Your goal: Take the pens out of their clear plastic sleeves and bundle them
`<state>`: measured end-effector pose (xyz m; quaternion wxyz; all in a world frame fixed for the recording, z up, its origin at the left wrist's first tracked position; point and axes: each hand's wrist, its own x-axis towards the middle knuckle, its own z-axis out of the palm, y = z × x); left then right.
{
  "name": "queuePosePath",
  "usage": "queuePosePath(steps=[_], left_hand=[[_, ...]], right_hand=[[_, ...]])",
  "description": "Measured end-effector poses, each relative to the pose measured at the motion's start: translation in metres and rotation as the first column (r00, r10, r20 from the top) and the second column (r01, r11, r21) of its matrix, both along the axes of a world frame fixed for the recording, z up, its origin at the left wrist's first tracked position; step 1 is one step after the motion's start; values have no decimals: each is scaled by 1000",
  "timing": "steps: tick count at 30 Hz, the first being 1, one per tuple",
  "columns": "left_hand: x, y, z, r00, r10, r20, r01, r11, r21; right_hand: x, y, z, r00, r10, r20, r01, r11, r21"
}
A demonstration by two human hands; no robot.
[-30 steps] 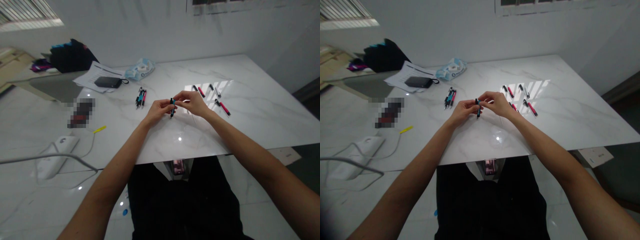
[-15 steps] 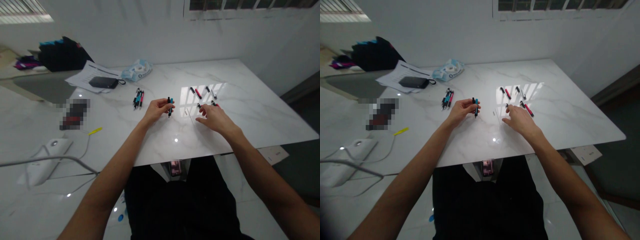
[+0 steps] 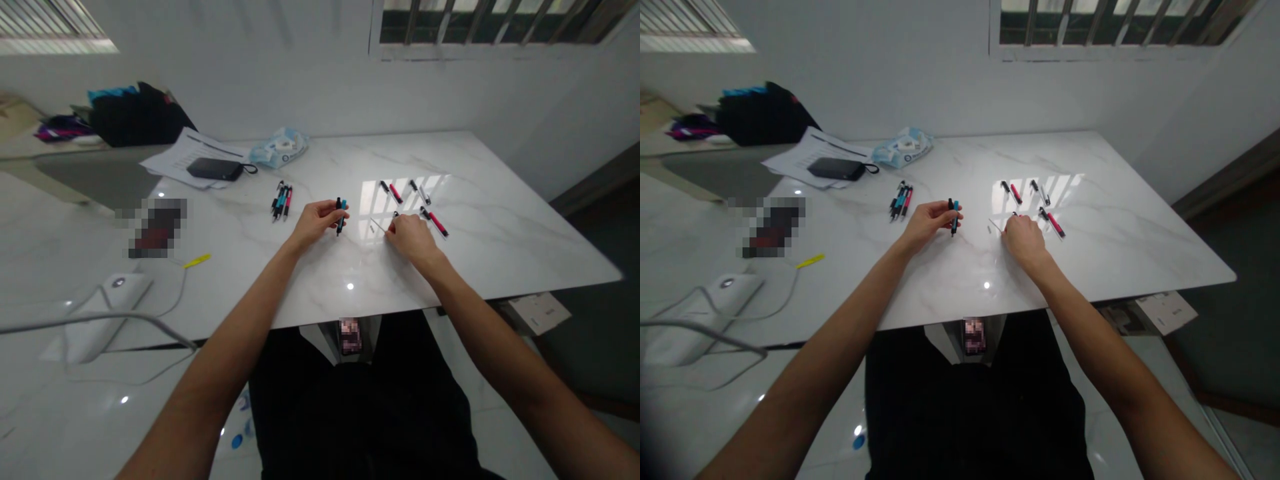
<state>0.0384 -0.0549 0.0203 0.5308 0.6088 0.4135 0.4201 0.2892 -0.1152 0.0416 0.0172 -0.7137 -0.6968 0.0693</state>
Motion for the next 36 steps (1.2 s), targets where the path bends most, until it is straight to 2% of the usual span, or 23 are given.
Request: queuePosePath(steps=[6, 8, 11, 13, 15, 17, 20, 23, 27, 31, 36], left_hand=[[0, 3, -4, 1000, -13, 13, 13, 1000, -5], [1, 3, -5, 1000, -15, 8, 15, 1000, -4], [1, 2, -4, 1000, -7, -1, 7, 1000, 4], [1, 1, -3, 1000, -4, -1, 4, 1000, 8], [1, 0, -3, 1000, -18, 9, 18, 1000, 9], [1, 0, -4, 999, -41, 17, 41, 999, 9], [2, 1, -6, 997, -76, 16, 76, 997, 11], [3, 1, -7, 993, -114, 15, 114, 993, 11], [4, 0, -7, 991, -132, 24, 132, 991, 10], [4, -2, -5, 993, -114, 22, 114, 993, -2], [4, -2, -5, 994, -110, 29, 110, 994, 9]], right_hand=[[-3, 9, 10, 999, -48, 11, 48, 998, 49], [0, 15, 13, 999, -9, -39, 14, 993, 119], [3, 30, 19, 963, 144, -228, -84, 963, 254], [1, 40, 23, 872, 261, -415, -127, 937, 324], [-6, 49, 26, 727, 330, -602, -134, 928, 347], [-16, 55, 26, 567, 348, -747, -128, 933, 337], [-31, 57, 19, 368, 347, -863, -141, 938, 317], [-41, 55, 7, 269, 337, -902, -194, 936, 292], [-45, 49, -2, 263, 329, -907, -163, 942, 294], [-42, 48, 3, 290, 301, -909, -54, 953, 298], [-40, 48, 7, 289, 275, -917, -2, 958, 287]])
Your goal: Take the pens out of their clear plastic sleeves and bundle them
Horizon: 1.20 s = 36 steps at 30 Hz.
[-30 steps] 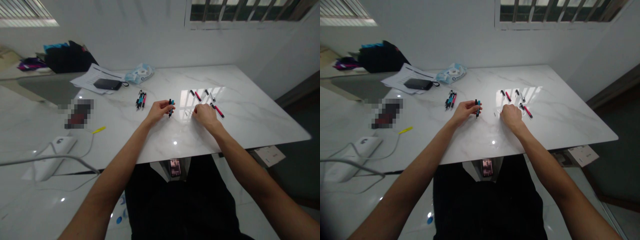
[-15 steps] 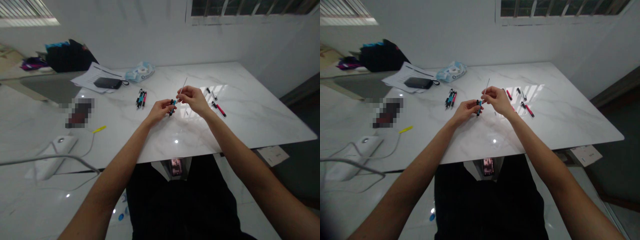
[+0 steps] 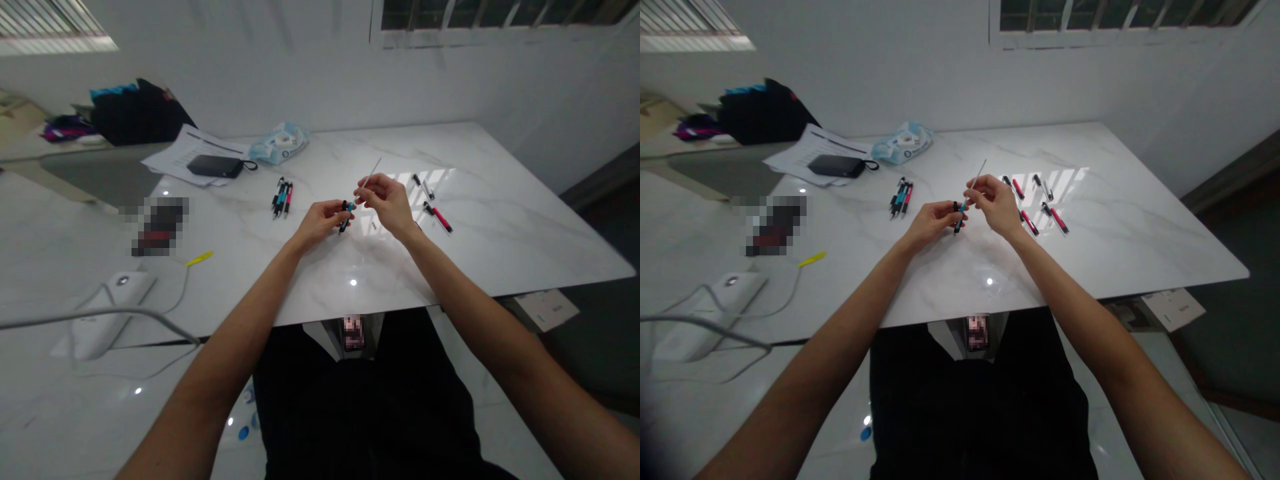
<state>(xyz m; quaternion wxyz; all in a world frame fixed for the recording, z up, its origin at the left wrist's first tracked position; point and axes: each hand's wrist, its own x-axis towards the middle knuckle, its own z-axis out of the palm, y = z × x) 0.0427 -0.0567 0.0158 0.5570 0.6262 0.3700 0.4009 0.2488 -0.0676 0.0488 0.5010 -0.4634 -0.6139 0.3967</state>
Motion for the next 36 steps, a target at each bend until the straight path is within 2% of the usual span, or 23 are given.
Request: queuePosePath(steps=[3, 8, 14, 17, 20, 22, 23, 27, 31, 36], left_hand=[[1, -1, 2, 1000, -3, -7, 3, 1000, 7], [3, -4, 6, 1000, -10, -11, 10, 1000, 15], [3, -3, 6, 1000, -3, 9, 3, 1000, 28], [1, -1, 5, 1000, 23, 10, -23, 999, 33], [-1, 1, 4, 998, 62, 15, -62, 998, 33], [-2, 2, 3, 997, 81, 18, -82, 996, 29], [-2, 2, 3, 996, 86, 21, -86, 996, 26], [-2, 3, 1, 997, 80, 22, -81, 997, 17], [-4, 3, 1, 996, 90, -8, -90, 996, 7], [-7, 5, 1, 995, 97, -11, -97, 995, 13]], right_hand=[[1, -1, -2, 1000, -8, 25, 8, 1000, -8], [0, 0, -8, 995, 73, 63, -74, 997, 15], [9, -2, -6, 971, 90, 223, -103, 994, 46], [22, -8, -3, 891, 47, 452, -72, 997, 38], [34, -16, -6, 680, -4, 733, -12, 1000, 17], [39, -21, -10, 559, 11, 829, 17, 1000, -24], [40, -23, -13, 527, 25, 849, 25, 999, -45], [39, -26, -21, 495, 24, 868, 33, 998, -46], [38, -24, -21, 482, -4, 876, 21, 1000, -7], [39, -23, -18, 508, 5, 861, 14, 1000, -14]])
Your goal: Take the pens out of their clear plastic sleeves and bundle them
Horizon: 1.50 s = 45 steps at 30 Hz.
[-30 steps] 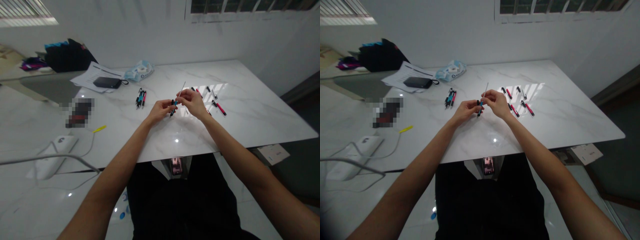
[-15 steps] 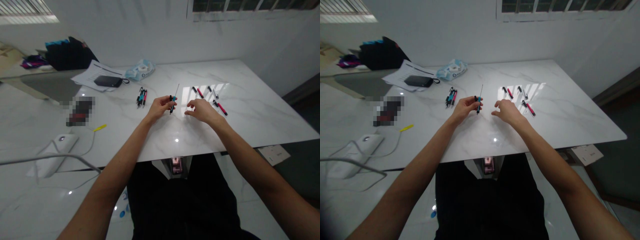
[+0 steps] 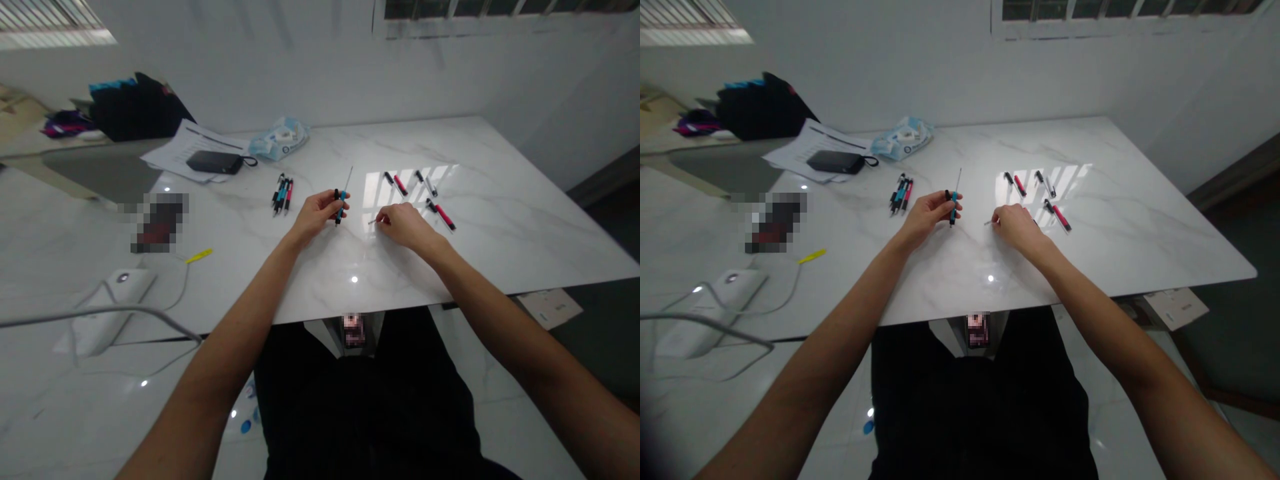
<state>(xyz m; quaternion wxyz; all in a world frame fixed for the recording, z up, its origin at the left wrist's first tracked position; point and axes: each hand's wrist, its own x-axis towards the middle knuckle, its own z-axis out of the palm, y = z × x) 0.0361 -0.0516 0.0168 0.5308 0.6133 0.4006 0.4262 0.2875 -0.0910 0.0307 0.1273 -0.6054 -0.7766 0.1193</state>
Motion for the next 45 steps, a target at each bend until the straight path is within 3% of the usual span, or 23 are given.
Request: queuePosePath(steps=[10, 14, 20, 27, 34, 37, 40, 45], left_hand=[[0, 3, 2, 998, 52, -26, -52, 999, 3], [3, 4, 5, 996, 86, -14, -86, 996, 0], [6, 5, 11, 969, 232, -91, -234, 972, -12], [-4, 11, 2, 912, 310, -268, -280, 949, 146], [-8, 12, -7, 823, 357, -442, -241, 924, 297], [-7, 7, -2, 785, 361, -503, -206, 919, 338], [-7, 5, 3, 750, 362, -553, -181, 917, 356], [-12, 7, 7, 696, 338, -634, -144, 930, 338]], right_hand=[[-9, 10, -15, 1000, 18, -11, -17, 997, 69], [-14, 25, -10, 996, 80, 42, -82, 996, 44], [-22, 35, -1, 985, 119, 126, -123, 992, 26], [-25, 52, 5, 984, 151, 94, -145, 987, -72], [-33, 64, -5, 981, 187, 54, -187, 982, -11], [-32, 65, -13, 983, 179, -25, -178, 983, 43], [-26, 65, -22, 963, 150, -226, -129, 986, 106], [-18, 70, -37, 808, 72, -585, -45, 997, 61]])
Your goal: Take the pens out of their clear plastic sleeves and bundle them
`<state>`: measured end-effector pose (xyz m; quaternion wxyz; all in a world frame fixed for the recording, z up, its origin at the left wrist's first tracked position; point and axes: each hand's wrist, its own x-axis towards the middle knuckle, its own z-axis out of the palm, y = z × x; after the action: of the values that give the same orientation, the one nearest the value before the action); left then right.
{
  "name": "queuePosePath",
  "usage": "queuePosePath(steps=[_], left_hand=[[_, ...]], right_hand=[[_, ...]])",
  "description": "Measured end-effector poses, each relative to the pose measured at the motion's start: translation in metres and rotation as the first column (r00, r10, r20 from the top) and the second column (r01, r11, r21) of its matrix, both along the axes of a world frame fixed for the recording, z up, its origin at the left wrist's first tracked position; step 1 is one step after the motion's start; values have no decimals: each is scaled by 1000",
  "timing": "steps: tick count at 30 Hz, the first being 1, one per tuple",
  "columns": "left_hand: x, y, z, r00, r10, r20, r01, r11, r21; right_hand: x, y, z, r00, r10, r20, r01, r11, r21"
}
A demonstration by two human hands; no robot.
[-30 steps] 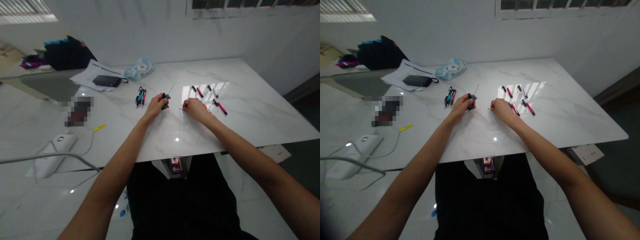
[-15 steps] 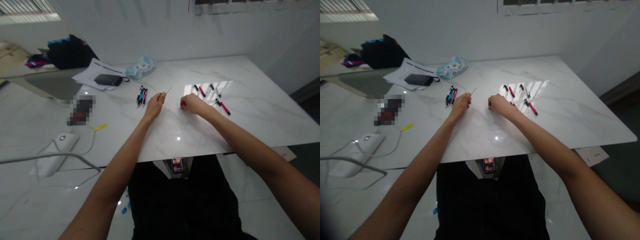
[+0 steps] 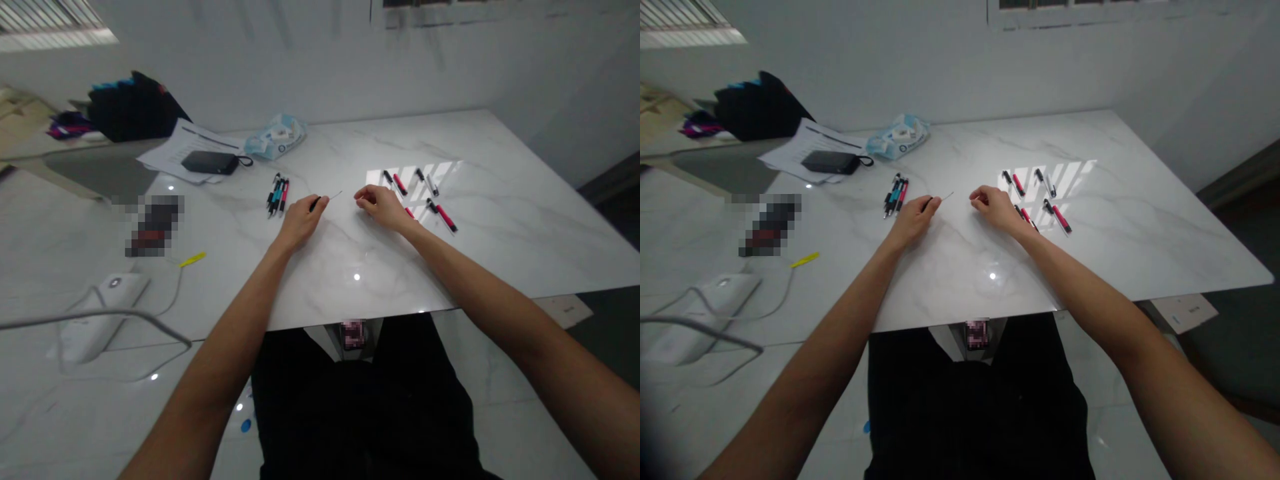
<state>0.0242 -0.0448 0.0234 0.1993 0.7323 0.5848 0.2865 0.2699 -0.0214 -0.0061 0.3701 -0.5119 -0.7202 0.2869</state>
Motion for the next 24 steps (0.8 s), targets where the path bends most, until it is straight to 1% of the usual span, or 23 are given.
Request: queuePosePath(steps=[4, 7, 9, 12, 16, 24], left_hand=[[-2, 0, 2, 999, -12, -31, 11, 1000, -12], [-1, -1, 3, 999, -11, -45, 11, 1000, -16], [0, -1, 3, 999, -8, -48, 7, 1000, -10], [0, -1, 2, 999, -4, -38, 4, 1000, 7], [0, -1, 2, 999, -10, -31, 11, 1000, 16], [0, -1, 1, 998, 1, -66, 0, 1000, 15]], right_hand=[[-5, 6, -9, 980, -15, -196, -1, 997, -82], [-9, 7, -12, 956, -26, -293, -20, 988, -156], [-10, 6, -12, 941, -30, -337, -33, 983, -182], [-10, 5, -8, 927, -28, -373, -48, 980, -193], [-9, 3, -4, 924, -39, -381, -45, 977, -209], [-11, 2, -2, 918, -39, -394, -51, 975, -214]])
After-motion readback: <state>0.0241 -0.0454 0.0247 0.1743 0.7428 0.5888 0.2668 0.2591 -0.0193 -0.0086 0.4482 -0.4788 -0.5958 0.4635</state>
